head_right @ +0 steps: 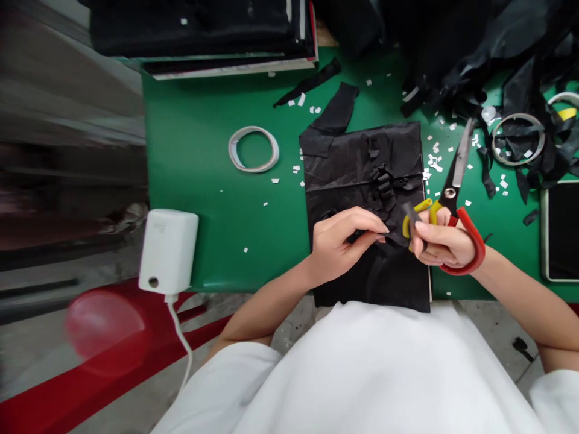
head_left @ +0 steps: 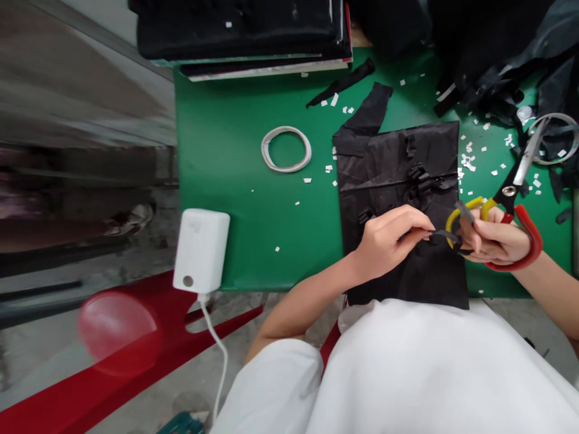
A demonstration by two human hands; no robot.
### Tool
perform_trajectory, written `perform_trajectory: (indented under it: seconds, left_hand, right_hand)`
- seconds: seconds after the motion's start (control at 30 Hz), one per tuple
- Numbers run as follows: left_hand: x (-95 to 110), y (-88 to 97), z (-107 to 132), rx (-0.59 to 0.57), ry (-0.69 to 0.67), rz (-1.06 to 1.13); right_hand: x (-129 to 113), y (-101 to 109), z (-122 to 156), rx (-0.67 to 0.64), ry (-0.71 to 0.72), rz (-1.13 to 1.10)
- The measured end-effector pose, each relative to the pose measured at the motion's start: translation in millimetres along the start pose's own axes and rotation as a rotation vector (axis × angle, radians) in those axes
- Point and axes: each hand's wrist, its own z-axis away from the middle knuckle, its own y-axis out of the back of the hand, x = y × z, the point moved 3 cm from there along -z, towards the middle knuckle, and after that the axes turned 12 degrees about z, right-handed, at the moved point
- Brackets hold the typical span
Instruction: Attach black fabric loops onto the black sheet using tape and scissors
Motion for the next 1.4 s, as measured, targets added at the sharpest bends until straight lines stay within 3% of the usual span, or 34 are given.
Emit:
perform_trajectory:
  seconds: [0.17,0.4,0.53,0.7,0.97,1.17,1.4]
  left_hand:
    - [6,4.1,0,0.013,-0.108,0.012]
    - [1,0.6,4,-0.011,-0.122,0.068]
    - [2,-1.1,5,-0.017,-0.207,0.047]
    - [3,-2.5,4,-0.01,-0.316,0.019]
    - [3,-3.5,5,-0.027,-0.334,0.023]
    - [4,-1.7,2,0.012,-0.205,0.067]
    - [-4,6.2,1,0.22,0.196,0.066]
  right_hand:
    - [12,-6,2,-0.133,-0.117,0.066]
    - [16,-2,7,-0.133,-0.097,0.25]
    - [14,-4,6,-0.145,-0.048,0.225]
    - [17,-7,5,-0.134,-0.097,0.246]
    - [24,-5,6,-0.148,-0.119,0.264]
    - [22,-10,1,-0.171,-0.109,0.155]
    - [6,-9,-3,-0.085,0.213,-0.074]
